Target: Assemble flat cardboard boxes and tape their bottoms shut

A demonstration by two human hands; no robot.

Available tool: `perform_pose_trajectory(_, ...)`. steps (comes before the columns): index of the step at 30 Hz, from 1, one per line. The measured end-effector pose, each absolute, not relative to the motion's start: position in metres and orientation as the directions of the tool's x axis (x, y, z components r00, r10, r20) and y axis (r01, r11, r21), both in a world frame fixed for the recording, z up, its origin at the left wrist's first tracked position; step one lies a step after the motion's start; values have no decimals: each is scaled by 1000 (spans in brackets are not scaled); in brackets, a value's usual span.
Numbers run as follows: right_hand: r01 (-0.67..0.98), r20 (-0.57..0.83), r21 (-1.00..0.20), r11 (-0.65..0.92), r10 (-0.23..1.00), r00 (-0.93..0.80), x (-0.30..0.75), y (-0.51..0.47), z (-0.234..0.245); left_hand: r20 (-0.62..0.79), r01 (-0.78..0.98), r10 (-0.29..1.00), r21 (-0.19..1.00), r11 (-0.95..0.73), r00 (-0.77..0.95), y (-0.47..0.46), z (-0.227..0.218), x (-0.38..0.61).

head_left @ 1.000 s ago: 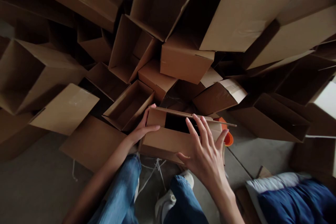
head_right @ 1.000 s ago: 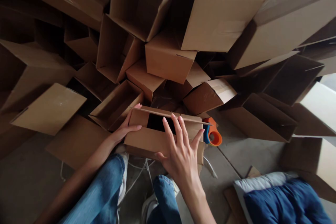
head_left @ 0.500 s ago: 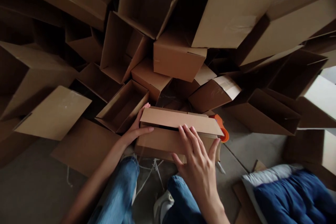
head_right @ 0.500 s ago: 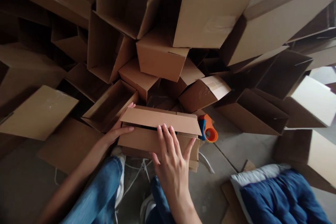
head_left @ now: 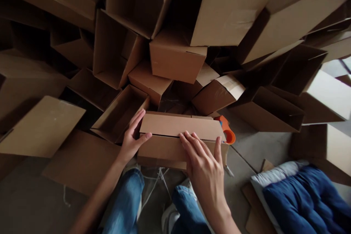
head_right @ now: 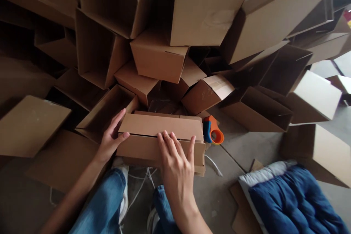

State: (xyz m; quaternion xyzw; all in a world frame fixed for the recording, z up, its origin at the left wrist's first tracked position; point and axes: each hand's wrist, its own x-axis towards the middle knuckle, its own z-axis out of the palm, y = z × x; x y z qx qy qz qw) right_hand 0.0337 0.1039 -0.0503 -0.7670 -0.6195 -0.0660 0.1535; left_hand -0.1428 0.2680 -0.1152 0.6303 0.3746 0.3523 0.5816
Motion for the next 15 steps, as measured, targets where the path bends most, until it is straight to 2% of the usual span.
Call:
perform_pose_trajectory(10, 956, 335, -189, -224, 901, 277, 34, 102, -61, 182, 266, 894, 913, -308, 408, 258, -108, -141)
perform_pose_trajectory(15, 952, 341, -206, -228, 895, 288, 35, 105, -62, 253, 298, 866, 866, -402, 432, 260, -115, -143)
